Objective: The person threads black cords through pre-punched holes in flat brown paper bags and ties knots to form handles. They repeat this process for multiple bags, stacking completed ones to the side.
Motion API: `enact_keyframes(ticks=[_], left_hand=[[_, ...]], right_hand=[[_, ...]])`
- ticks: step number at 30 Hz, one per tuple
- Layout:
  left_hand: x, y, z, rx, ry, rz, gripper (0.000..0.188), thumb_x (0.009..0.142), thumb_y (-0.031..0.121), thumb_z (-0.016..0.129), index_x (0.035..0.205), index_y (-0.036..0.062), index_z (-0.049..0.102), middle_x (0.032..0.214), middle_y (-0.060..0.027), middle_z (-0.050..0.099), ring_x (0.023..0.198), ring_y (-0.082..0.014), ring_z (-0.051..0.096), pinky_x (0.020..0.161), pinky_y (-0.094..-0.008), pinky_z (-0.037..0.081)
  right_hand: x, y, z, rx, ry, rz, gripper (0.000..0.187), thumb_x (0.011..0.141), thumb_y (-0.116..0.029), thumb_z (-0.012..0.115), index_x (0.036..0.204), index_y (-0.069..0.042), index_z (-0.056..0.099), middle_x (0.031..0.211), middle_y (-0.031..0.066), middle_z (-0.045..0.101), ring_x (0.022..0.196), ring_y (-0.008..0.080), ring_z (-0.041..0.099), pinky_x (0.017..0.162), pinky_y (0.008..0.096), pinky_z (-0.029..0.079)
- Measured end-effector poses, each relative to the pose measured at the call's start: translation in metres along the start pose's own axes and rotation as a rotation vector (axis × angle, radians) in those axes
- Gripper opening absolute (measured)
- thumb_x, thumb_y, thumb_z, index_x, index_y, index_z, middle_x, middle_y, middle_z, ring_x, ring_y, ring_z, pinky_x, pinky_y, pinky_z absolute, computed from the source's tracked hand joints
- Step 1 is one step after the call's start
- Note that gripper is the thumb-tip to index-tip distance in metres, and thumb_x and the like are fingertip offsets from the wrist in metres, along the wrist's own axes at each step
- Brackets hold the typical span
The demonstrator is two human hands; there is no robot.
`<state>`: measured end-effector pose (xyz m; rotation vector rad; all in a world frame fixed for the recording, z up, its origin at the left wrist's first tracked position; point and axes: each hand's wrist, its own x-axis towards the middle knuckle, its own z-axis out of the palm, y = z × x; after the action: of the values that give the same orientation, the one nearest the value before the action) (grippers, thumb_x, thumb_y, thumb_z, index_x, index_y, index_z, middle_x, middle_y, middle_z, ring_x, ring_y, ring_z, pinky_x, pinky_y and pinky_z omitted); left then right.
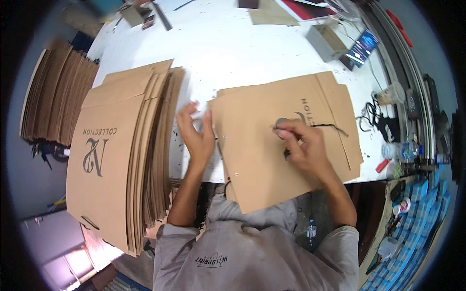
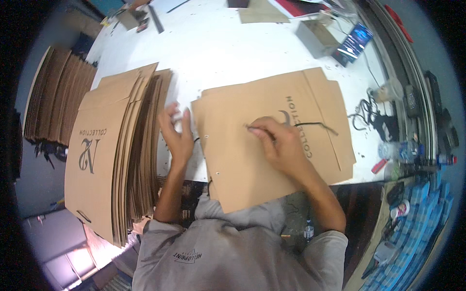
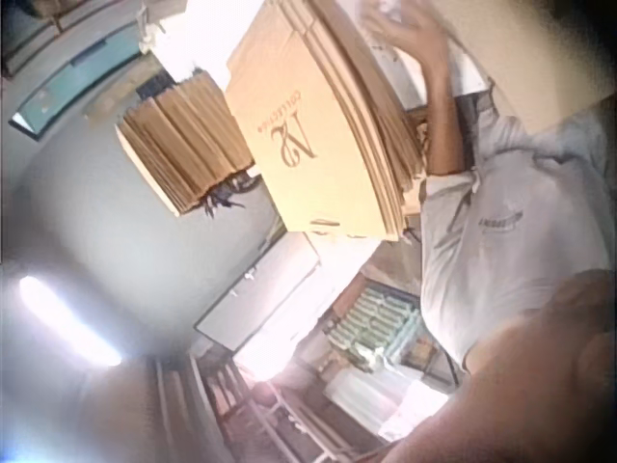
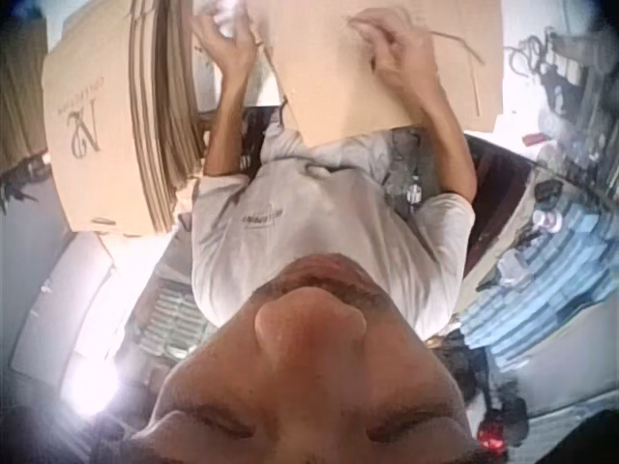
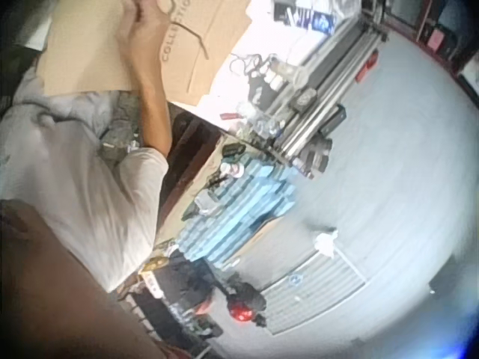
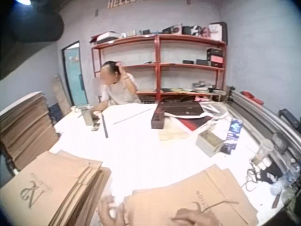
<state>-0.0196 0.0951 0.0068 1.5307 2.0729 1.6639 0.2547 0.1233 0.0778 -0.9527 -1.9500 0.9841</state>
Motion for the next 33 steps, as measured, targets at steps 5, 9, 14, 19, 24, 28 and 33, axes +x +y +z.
enact_keyframes(ticks=[5,9,14,19,24,28,33], left_hand=[[-0.069,0.005,-0.033,-0.224,-0.246,-0.366,0.038,0.099,0.012,0.068,0.131,-0.0053,0.058,0.111,-0.0165,0.074,0.086,-0.0136,0.068,0.077,-0.0284,0.054],[-0.083,0.01,-0.03,-0.506,-0.144,-0.503,0.036,0.1,0.005,0.064,0.132,-0.007,0.056,0.123,-0.0197,0.069,0.096,-0.0179,0.07,0.087,-0.0312,0.056],[-0.073,0.004,-0.029,-0.88,-0.178,-0.856,0.034,0.1,0.001,0.063,0.131,-0.0104,0.056,0.127,-0.0215,0.066,0.105,-0.0214,0.07,0.091,-0.0341,0.059],[-0.063,0.004,-0.025,-0.836,-0.349,-0.803,0.03,0.098,-0.004,0.063,0.127,-0.0099,0.056,0.119,-0.0193,0.068,0.1,-0.0186,0.071,0.082,-0.0305,0.062],[-0.061,-0.009,-0.021,-0.85,-0.415,-0.74,0.022,0.096,-0.009,0.062,0.118,-0.0068,0.058,0.116,-0.0161,0.069,0.097,-0.0153,0.07,0.078,-0.0279,0.062],[-0.067,-0.018,-0.018,-0.851,-0.39,-0.703,0.022,0.094,-0.01,0.064,0.115,-0.0063,0.06,0.111,-0.0144,0.07,0.095,-0.0135,0.07,0.078,-0.0274,0.062],[-0.07,-0.017,-0.011,-0.811,-0.338,-0.619,0.022,0.094,-0.011,0.063,0.116,-0.0079,0.062,0.103,-0.0116,0.07,0.093,-0.0128,0.07,0.078,-0.0259,0.06]], right_hand=[[0.027,0.008,0.075,-0.016,-0.232,-0.084,0.008,0.099,-0.006,0.06,0.1,0.002,0.061,0.095,0.0187,0.062,0.087,0.0386,0.065,0.077,0.0433,0.051],[0.029,0.021,0.104,-0.03,-0.314,-0.047,0.006,0.099,-0.004,0.057,0.1,0.002,0.058,0.095,0.0202,0.06,0.086,0.041,0.062,0.077,0.046,0.05],[0.024,0.031,0.114,-0.032,-0.288,-0.011,0.006,0.099,-0.004,0.056,0.101,0.002,0.057,0.095,0.0205,0.06,0.086,0.0415,0.062,0.078,0.0474,0.049],[0.023,0.036,0.122,-0.008,-0.169,-0.041,0.004,0.096,-0.001,0.065,0.097,0.003,0.064,0.088,0.0138,0.065,0.07,0.0221,0.063,0.063,0.0328,0.049],[0.018,0.039,0.128,0.053,-0.07,-0.04,0.003,0.092,0.001,0.07,0.093,0.004,0.07,0.081,0.0115,0.065,0.065,0.0156,0.06,0.058,0.028,0.046],[0.019,0.035,0.127,0.049,-0.065,0.006,0.005,0.091,0.0,0.07,0.091,0.004,0.071,0.082,0.014,0.067,0.067,0.0221,0.065,0.061,0.0316,0.05],[0.02,0.036,0.125,0.06,-0.085,0.03,0.006,0.091,-0.001,0.069,0.092,0.004,0.071,0.085,0.0153,0.068,0.069,0.0253,0.068,0.063,0.0337,0.052]])
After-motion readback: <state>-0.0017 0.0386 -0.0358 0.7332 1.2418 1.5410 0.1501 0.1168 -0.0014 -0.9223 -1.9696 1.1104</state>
